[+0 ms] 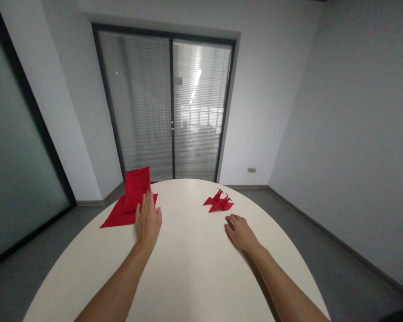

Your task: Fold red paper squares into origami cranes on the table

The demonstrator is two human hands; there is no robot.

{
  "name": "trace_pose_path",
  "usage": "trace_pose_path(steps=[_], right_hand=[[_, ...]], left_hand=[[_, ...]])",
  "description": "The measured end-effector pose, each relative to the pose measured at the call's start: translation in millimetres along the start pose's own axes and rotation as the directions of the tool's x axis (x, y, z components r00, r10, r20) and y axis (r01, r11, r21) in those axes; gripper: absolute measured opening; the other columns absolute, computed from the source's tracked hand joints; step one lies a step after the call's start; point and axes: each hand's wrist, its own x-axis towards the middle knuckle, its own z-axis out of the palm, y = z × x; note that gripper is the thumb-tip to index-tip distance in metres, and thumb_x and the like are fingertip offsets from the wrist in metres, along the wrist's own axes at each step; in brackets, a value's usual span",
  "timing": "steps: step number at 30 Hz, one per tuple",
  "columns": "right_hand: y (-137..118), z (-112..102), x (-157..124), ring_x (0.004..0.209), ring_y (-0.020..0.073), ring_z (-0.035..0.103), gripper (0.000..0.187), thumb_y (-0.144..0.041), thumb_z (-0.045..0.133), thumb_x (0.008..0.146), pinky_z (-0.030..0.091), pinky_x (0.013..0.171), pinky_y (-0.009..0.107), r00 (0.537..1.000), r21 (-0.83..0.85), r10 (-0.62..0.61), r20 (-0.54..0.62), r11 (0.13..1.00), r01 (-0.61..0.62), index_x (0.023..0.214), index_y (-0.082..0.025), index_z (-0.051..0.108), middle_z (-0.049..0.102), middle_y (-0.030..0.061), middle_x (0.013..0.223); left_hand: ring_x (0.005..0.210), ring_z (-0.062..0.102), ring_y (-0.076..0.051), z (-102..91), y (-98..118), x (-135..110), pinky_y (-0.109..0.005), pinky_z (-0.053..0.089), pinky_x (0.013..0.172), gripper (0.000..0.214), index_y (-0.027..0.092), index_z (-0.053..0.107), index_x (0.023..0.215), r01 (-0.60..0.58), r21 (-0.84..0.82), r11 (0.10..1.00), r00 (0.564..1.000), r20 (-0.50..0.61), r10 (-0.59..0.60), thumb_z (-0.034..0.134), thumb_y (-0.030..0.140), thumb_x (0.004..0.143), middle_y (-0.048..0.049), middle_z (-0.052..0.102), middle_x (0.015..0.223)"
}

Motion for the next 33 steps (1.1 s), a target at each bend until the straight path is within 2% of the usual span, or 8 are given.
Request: trace_pose_path(steps=[5, 11, 13, 16, 21, 27, 31, 33], right_hand=[[-1, 0, -1, 0.123, 0.0301, 0.052, 0.042, -0.03, 0.046, 0.095, 0.037, 0.107, 0.037, 1.0, 0.005, -0.009, 0.003, 1.0, 0.009, 0.128, -0.01, 0.063, 0.059, 0.0156, 0.135], [-1, 1, 0, 0.126, 0.0307, 0.05, 0.043, -0.031, 0.046, 0.095, 0.036, 0.107, 0.039, 1.0, 0.013, -0.008, 0.007, 1.0, 0.008, 0.129, -0.01, 0.063, 0.058, 0.0168, 0.137], [-1, 1, 0, 0.126, 0.0307, 0.05, 0.043, -0.031, 0.046, 0.095, 0.036, 0.107, 0.039, 1.0, 0.016, -0.006, 0.011, 1.0, 0.006, 0.129, -0.01, 0.063, 0.058, 0.017, 0.137], [0, 1, 1, 0.126, 0.0309, 0.05, 0.044, -0.031, 0.047, 0.094, 0.036, 0.107, 0.039, 1.0, 0.023, -0.008, 0.012, 1.0, 0.008, 0.129, -0.009, 0.063, 0.058, 0.0178, 0.137], [0, 2, 2, 0.126, 0.031, 0.051, 0.044, -0.031, 0.047, 0.094, 0.036, 0.107, 0.039, 1.0, 0.024, -0.009, 0.006, 1.0, 0.009, 0.129, -0.01, 0.063, 0.058, 0.0178, 0.136], [-1, 2, 2, 0.127, 0.0312, 0.05, 0.043, -0.031, 0.047, 0.095, 0.037, 0.107, 0.039, 1.0, 0.017, -0.023, 0.001, 1.0, 0.023, 0.129, -0.009, 0.063, 0.058, 0.0179, 0.136], [3, 5, 2, 0.126, 0.0315, 0.051, 0.043, -0.03, 0.046, 0.095, 0.037, 0.107, 0.04, 0.999, 0.009, -0.033, -0.006, 0.999, 0.033, 0.128, -0.009, 0.063, 0.059, 0.0188, 0.135], [4, 6, 2, 0.124, 0.0313, 0.052, 0.041, -0.03, 0.047, 0.095, 0.038, 0.106, 0.04, 0.999, 0.017, -0.033, -0.017, 0.999, 0.033, 0.126, -0.009, 0.065, 0.06, 0.0182, 0.133]], left_hand=[[0.13, 0.055, -0.022, 0.1, 27, -15, -0.038, 0.042, 0.11, 0.053, 0.014, 0.047, 0.144, -0.24, -0.19, 0.952, 0.951, 0.152, 0.27, 0.038, 0.01, 0.092, -0.0107, 0.058, 0.143], [0.123, 0.059, -0.027, -21.4, 71, -42, -0.042, 0.042, 0.109, 0.041, 0.016, 0.059, 0.13, -0.294, -0.309, 0.904, 0.804, 0.432, 0.409, 0.049, 0.025, 0.092, -0.0109, 0.067, 0.13], [0.106, 0.068, -0.026, -30.8, 79, -46, -0.039, 0.051, 0.094, 0.038, 0.018, 0.061, 0.127, -0.238, -0.312, 0.92, 0.767, 0.521, 0.375, 0.046, 0.033, 0.095, -0.0104, 0.071, 0.12], [0.105, 0.067, -0.029, -41.9, 86, -48, -0.041, 0.052, 0.088, 0.041, 0.021, 0.061, 0.125, -0.244, -0.289, 0.926, 0.723, 0.581, 0.372, 0.043, 0.043, 0.096, -0.0106, 0.071, 0.12], [0.102, 0.068, -0.031, -52.4, 98, -51, -0.042, 0.054, 0.082, 0.056, 0.022, 0.039, 0.149, -0.323, -0.315, 0.893, 0.659, 0.603, 0.451, 0.041, 0.044, 0.097, -0.0121, 0.069, 0.122], [0.087, 0.071, -0.027, -51.1, 112, -54, -0.039, 0.057, 0.073, 0.034, 0.016, 0.062, 0.113, -0.358, -0.178, 0.917, 0.644, 0.664, 0.38, 0.033, 0.015, 0.096, -0.0107, 0.072, 0.099], [0.127, 0.054, -0.031, -45.0, 106, -58, -0.046, 0.046, 0.105, 0.034, 0.014, 0.062, 0.123, -0.414, -0.215, 0.884, 0.688, 0.562, 0.459, 0.046, 0.021, 0.094, -0.0147, 0.06, 0.135], [0.131, 0.05, -0.034, -42.8, 104, -61, -0.049, 0.044, 0.107, 0.041, 0.012, 0.06, 0.129, -0.371, -0.194, 0.908, 0.704, 0.579, 0.411, 0.048, 0.031, 0.095, -0.0176, 0.054, 0.144]])
